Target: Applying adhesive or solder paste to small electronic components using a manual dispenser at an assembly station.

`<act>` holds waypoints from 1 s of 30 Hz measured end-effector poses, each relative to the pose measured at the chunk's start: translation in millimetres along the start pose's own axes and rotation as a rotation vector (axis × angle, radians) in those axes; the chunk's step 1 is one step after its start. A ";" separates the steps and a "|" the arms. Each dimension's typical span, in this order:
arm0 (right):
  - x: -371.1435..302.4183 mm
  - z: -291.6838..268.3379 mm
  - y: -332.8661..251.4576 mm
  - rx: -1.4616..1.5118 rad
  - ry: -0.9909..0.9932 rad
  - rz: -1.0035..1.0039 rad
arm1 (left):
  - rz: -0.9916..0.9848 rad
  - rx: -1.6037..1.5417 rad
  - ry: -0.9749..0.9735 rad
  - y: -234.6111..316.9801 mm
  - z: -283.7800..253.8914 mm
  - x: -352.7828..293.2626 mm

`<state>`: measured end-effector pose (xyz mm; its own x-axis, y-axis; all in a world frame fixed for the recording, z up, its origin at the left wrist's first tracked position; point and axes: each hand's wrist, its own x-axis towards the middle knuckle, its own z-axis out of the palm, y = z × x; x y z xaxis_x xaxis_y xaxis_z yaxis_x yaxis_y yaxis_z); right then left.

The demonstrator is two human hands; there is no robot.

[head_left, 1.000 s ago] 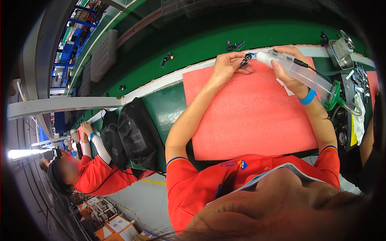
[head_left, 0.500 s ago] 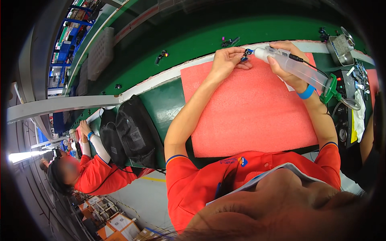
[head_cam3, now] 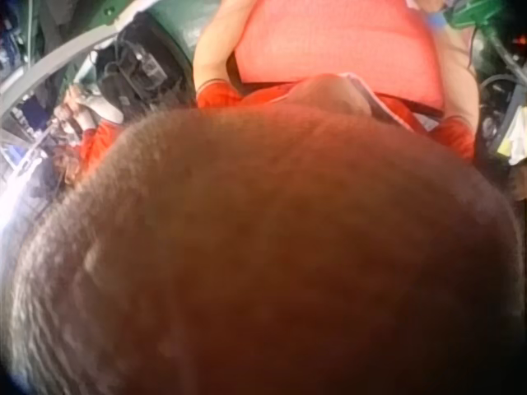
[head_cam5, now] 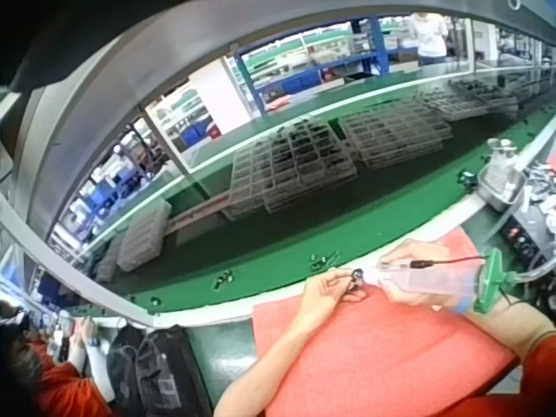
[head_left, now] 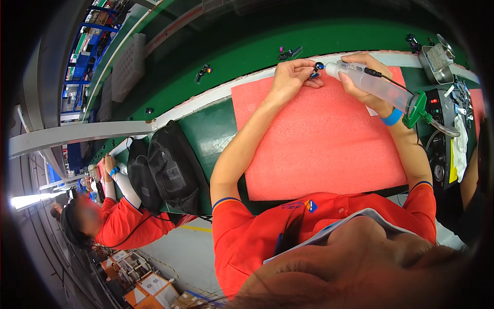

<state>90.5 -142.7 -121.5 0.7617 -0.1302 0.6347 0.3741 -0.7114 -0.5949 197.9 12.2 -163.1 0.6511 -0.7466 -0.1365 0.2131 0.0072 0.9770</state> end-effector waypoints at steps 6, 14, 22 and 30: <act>-0.1 -1.5 1.7 -0.038 -0.021 -0.016 | -0.002 -0.004 0.005 -0.8 0.0 0.6; 2.4 -3.7 -2.6 -0.041 -0.039 -0.001 | 0.018 -0.002 0.029 0.8 -0.9 0.6; 6.9 -9.8 -2.8 0.272 0.247 0.054 | 0.265 0.759 0.296 41.2 -36.1 54.2; 8.8 -10.8 7.3 0.353 0.257 0.131 | 0.468 1.334 0.301 40.5 -58.1 68.4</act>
<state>94.2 -156.5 -114.9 0.6756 -0.4022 0.6179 0.4746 -0.4041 -0.7820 293.4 0.1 -142.4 0.6310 -0.6830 0.3680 -0.7750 -0.5330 0.3396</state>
